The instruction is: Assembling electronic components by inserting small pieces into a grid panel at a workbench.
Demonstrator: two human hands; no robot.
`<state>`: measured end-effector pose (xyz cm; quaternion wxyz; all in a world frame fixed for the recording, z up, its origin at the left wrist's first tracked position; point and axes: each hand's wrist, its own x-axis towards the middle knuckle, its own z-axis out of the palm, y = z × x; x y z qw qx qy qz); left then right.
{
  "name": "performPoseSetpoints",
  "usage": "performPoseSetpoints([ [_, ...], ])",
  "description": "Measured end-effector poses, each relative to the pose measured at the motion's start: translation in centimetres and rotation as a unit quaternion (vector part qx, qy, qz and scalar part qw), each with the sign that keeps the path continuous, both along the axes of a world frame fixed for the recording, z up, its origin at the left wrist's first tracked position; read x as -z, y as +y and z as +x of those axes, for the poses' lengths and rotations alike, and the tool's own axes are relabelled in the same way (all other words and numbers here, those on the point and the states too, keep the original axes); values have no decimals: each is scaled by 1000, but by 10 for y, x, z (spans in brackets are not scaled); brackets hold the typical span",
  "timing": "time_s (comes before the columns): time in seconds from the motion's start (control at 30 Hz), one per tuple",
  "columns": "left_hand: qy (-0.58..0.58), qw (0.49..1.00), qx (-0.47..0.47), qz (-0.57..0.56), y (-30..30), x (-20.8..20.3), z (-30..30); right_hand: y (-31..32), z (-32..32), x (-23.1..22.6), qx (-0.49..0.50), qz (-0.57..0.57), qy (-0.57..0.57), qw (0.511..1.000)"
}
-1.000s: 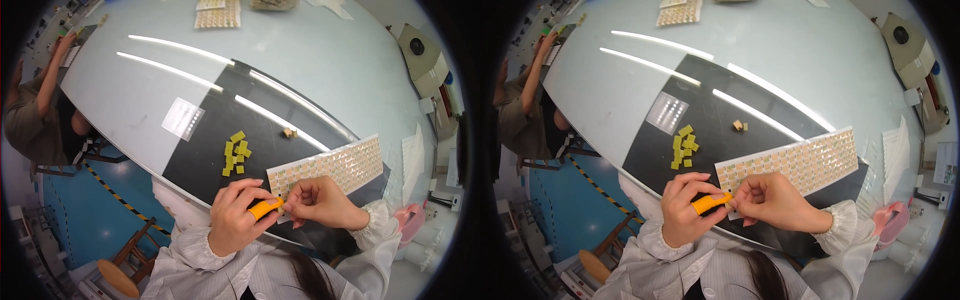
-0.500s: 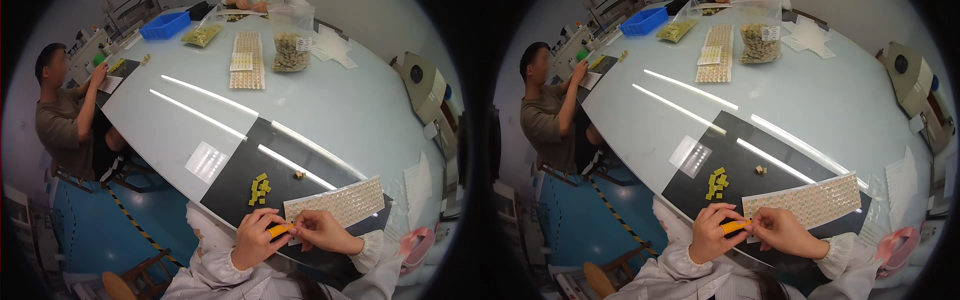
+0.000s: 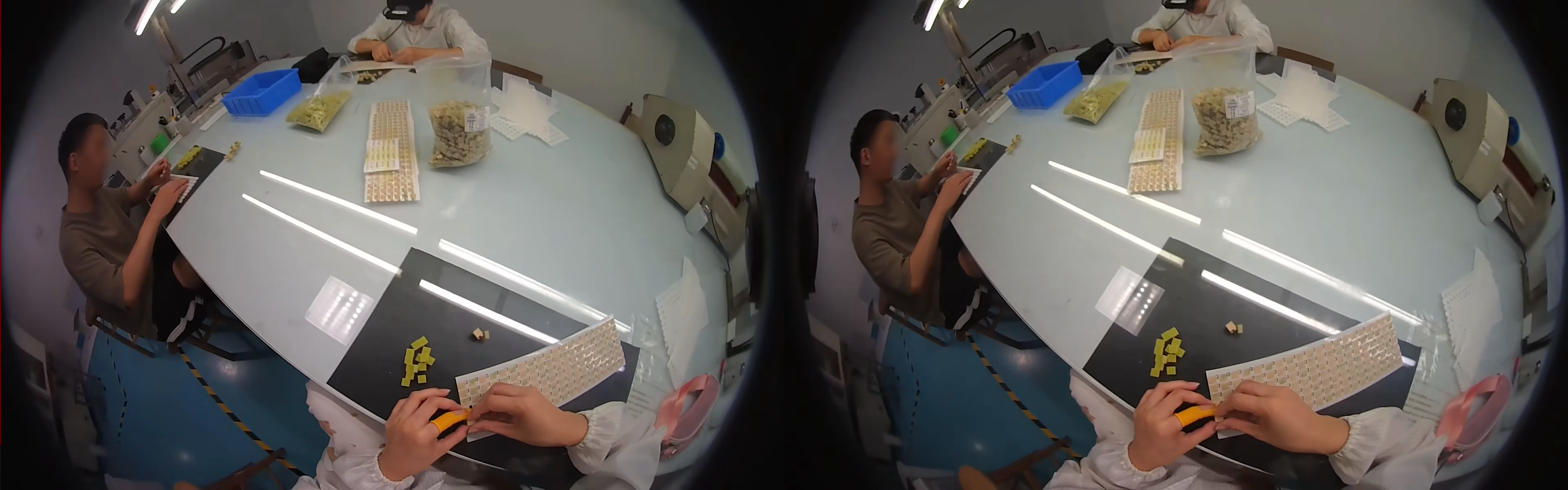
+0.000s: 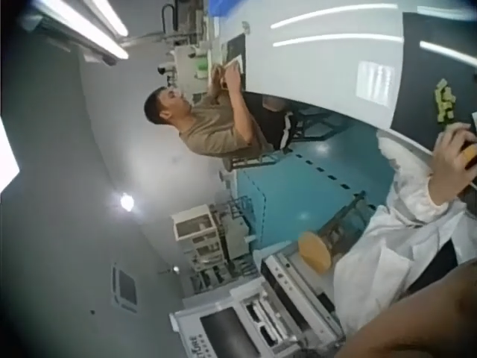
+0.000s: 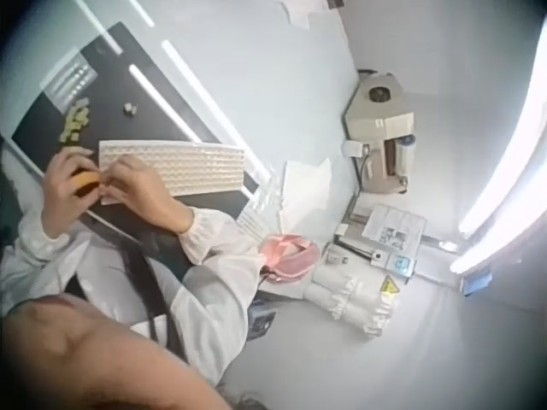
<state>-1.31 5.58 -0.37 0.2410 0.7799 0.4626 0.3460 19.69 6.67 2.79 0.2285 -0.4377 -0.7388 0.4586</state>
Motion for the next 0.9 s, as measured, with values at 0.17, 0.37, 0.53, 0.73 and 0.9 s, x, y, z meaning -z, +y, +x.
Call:
performPoseSetpoints([
  [0.17, -6, 1000, -12, 10, 3, 1, 0, 15, -2, -5, -50, 4, 11, 999],
  [0.37, -56, 998, 1, 16, 6, 7, 2, 14, -2, -14, -61, 20, -32, 997],
  [0.53, -70, 997, -16, 7, 0, 10, 2, 10, -10, -21, -17, 12, -87, 996],
  [0.73, -84, 996, -19, 24, -4, 13, 3, 12, -7, -17, 7, -69, -54, 996],
  [0.9, -74, 997, -12, 34, -2, 13, 5, 4, -8, -12, 67, -117, -38, 990],
])
